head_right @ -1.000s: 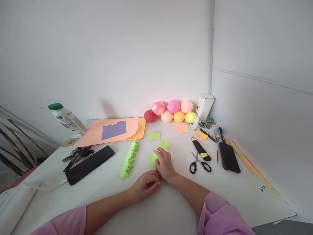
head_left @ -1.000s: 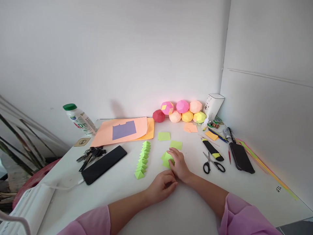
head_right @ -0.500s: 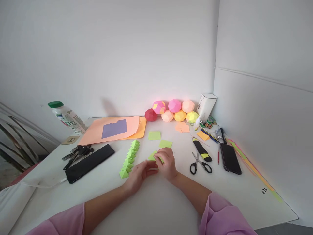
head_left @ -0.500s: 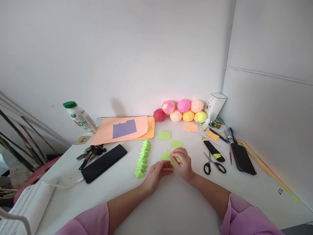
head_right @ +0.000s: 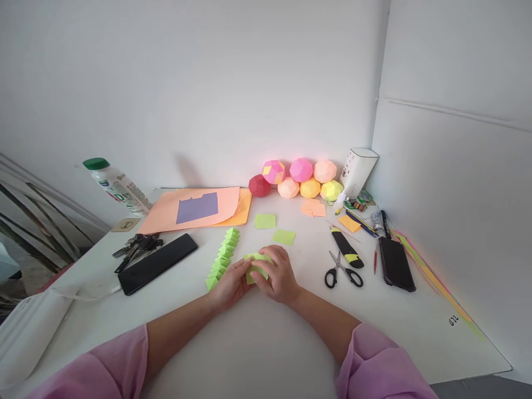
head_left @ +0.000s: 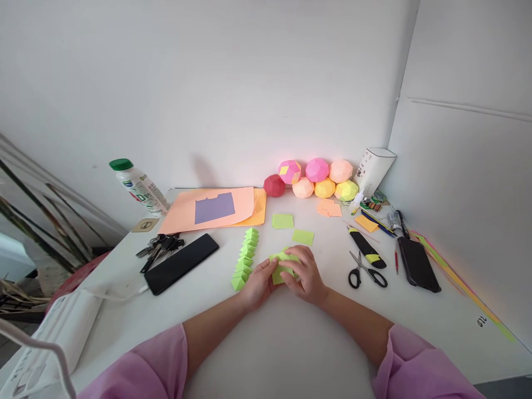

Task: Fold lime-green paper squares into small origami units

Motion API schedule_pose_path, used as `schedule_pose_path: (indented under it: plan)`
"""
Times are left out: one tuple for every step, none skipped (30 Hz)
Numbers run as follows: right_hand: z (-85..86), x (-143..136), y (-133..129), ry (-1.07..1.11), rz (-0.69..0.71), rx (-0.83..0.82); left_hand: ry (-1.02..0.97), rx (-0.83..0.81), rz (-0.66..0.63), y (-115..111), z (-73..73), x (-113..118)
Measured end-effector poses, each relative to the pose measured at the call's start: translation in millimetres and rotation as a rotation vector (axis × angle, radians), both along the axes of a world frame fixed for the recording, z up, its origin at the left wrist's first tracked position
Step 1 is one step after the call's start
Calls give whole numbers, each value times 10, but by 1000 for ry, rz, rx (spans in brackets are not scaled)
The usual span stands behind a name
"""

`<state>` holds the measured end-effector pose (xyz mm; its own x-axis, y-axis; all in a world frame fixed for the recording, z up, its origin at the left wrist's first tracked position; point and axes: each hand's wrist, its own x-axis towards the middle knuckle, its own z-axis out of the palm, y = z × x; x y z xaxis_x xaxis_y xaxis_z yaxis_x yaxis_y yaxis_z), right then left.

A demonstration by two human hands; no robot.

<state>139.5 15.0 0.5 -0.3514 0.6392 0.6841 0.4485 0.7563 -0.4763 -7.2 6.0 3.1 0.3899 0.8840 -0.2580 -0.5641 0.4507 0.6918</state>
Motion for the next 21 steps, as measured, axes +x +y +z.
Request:
schedule_pose_path:
  plan:
    - [-5,0,10,66,-45,-68,-4,13,-23,-4,9,0]
    - [-13,1,21,115,-64,-149,-8,26,-44,-9,16,0]
    - [-23,2,33,146,-60,-234,-10,43,-61,-14,20,1]
    - [-31,5,46,164,-42,-308,-12,62,-73,-20,20,2]
    - [-37,9,58,175,-24,-358,-13,84,-81,-24,16,3]
    - [-38,15,70,189,-15,-379,-17,107,-83,-25,8,3]
    - [-35,23,80,210,-20,-375,-22,124,-81,-22,-2,3]
    - [-27,33,88,240,-34,-352,-28,128,-73,-15,-13,2]
    - [-16,44,95,275,-52,-323,-31,118,-57,-5,-23,-1]
    - [-4,56,100,306,-61,-298,-29,89,-40,9,-31,-4]
    - [7,67,104,323,-58,-282,-26,52,-27,23,-35,-8]
    - [14,76,107,326,-41,-269,-27,16,-25,36,-36,-13]
    - [15,84,108,316,-14,-258,-34,-11,-35,47,-33,-16]
    - [11,91,109,296,20,-249,-46,-24,-48,54,-27,-19]
    - [3,96,109,269,55,-239,-56,-21,-56,56,-20,-20]
    - [-7,100,108,239,87,-230,-57,-9,-54,54,-14,-19]
    - [-16,103,107,210,113,-223,-46,5,-40,49,-10,-17]
    - [-20,106,105,184,134,-220,-24,13,-17,42,-9,-13]
    - [-17,109,104,155,150,-221,5,16,10,34,-10,-8]
    - [-6,111,104,126,163,-228,29,15,29,27,-15,-3]
    - [11,113,105,101,167,-243,43,14,38,22,-22,3]
